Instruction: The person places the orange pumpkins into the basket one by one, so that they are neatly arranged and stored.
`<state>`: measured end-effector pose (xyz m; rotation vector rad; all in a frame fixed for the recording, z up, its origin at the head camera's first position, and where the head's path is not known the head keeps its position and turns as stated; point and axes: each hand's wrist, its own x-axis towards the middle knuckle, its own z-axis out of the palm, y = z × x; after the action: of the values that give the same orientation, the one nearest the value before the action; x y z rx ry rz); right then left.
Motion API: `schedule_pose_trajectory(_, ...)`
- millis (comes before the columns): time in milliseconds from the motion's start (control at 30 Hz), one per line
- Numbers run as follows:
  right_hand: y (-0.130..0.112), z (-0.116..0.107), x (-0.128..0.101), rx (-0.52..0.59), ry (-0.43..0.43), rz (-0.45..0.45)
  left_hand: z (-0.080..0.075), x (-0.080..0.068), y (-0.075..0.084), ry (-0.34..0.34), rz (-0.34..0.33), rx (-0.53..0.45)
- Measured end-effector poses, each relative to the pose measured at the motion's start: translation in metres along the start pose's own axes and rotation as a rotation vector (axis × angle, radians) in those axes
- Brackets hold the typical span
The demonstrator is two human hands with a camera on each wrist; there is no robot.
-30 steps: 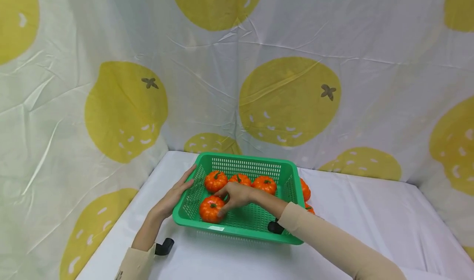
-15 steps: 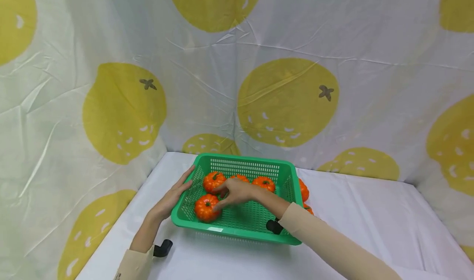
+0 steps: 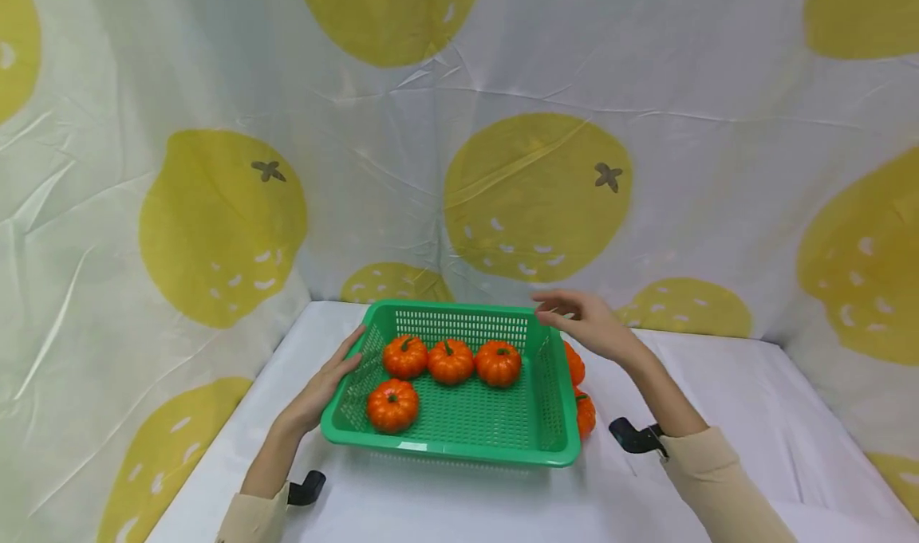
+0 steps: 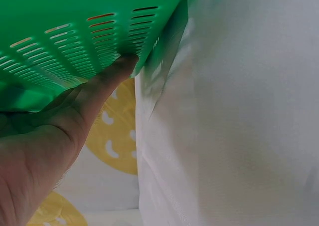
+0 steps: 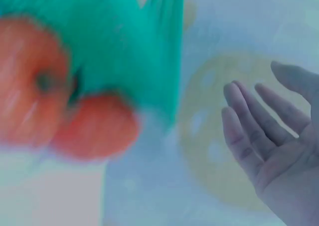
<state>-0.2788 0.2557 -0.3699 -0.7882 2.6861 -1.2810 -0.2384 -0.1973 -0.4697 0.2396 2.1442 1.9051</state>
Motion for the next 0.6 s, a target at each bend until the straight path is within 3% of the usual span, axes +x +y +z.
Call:
schedule_pose_trajectory(133, 0.051, -0.012, -0.028, -0.023, 0.044, 0.108, -0.003, -0.001, -0.001, 0.000, 0.002, -0.002)
schedule_pose_trajectory(300, 0.098, 0.001, -0.044, -0.045, -0.037, 0.199, -0.006, -0.004, -0.003, 0.002, -0.009, -0.005)
schedule_pose_trajectory(433, 0.113, 0.010, -0.047, 0.039, -0.088, 0.220, -0.006, -0.003, -0.005, -0.002, -0.013, -0.008)
schedule_pose_trajectory(600, 0.115, 0.012, -0.050, 0.065, -0.121, 0.222, -0.003, -0.001, -0.006, -0.014, -0.001, -0.017)
